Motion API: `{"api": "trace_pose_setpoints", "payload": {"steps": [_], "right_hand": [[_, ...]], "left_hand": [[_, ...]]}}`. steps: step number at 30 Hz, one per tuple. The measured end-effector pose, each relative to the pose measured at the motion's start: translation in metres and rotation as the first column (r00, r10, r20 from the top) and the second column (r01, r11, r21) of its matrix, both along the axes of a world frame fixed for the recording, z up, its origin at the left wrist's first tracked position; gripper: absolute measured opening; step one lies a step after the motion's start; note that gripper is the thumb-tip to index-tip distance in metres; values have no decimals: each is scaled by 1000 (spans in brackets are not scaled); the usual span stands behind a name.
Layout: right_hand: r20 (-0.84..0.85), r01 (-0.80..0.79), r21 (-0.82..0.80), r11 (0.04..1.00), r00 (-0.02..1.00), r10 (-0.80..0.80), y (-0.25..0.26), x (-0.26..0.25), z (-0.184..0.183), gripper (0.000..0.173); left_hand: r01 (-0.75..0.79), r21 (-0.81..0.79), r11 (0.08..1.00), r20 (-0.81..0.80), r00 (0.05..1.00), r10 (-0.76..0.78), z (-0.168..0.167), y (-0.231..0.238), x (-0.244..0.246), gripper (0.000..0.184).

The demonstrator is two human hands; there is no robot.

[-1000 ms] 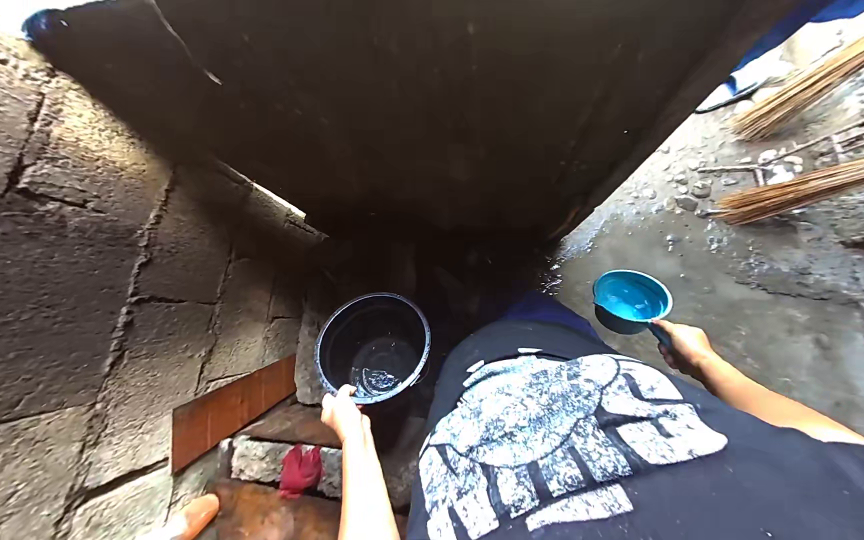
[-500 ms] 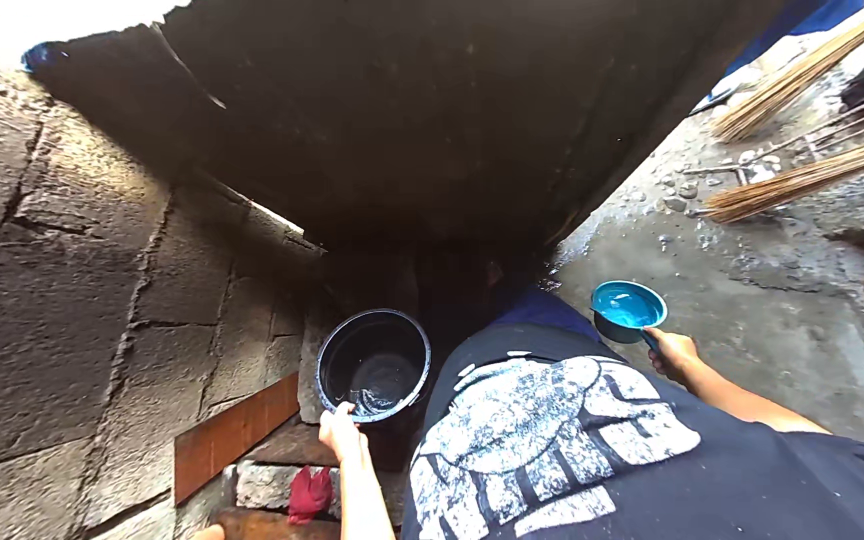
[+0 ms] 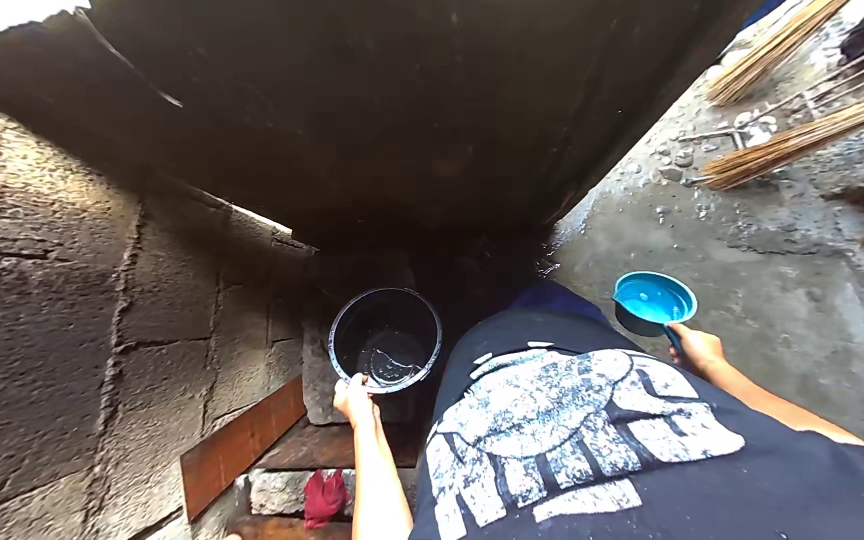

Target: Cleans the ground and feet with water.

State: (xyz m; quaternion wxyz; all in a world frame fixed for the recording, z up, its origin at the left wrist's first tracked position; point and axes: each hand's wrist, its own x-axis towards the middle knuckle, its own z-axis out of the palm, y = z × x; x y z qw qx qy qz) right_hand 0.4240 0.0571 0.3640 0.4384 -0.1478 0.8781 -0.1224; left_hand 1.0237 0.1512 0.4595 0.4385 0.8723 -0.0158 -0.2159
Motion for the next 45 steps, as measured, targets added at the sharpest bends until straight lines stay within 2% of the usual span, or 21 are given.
{"api": "trace_pose_setpoints", "payload": {"steps": [4,7,10,13,15,17,22,24,26,27,30,34,35,40,45], "right_hand": [[-32,52,34,998,998,-51,-9,3,1,43],[-30,-1,60,998,1000,3,-22,3,-3,46],[-45,-248,125,961,966,255,-43,4,-8,54],[0,-551,221,805,825,565,-76,18,-3,57],[60,-677,251,692,725,686,-99,43,1,53],[124,-736,255,627,668,734,-124,77,5,51],[206,-789,126,601,614,762,-173,170,-12,41],[211,-853,118,509,522,826,-188,205,-20,41],[212,-900,131,417,436,875,-198,239,-6,41],[219,-902,143,407,430,876,-202,252,1,39],[263,-872,127,473,490,831,-211,272,8,38],[311,-722,10,691,659,684,-195,250,4,43],[322,-699,-30,714,670,669,-188,236,-3,45],[265,-732,-133,669,624,735,-131,135,-46,46],[196,-738,35,674,666,720,-57,17,-43,43]], "left_hand": [[-37,-49,998,-3,999,37,12,5,3,14],[-48,-55,997,14,999,49,19,14,7,16],[-40,-21,999,36,999,41,27,21,8,18],[-10,10,1000,42,999,9,30,30,11,17],[-9,43,999,49,999,7,32,33,14,15],[-16,67,998,45,999,13,31,35,16,15],[-43,105,994,35,999,40,25,40,11,14],[-49,133,990,33,998,45,26,43,7,15],[-54,148,988,31,998,50,28,45,4,18],[-60,148,987,32,998,56,28,47,3,18],[-86,109,990,24,996,84,28,49,-2,19],[-106,72,992,22,994,105,25,49,-12,18],[-103,75,992,21,995,102,24,48,-15,18],[-54,121,991,22,998,52,18,44,-26,19],[-27,106,994,29,999,24,17,39,-45,18]]}}
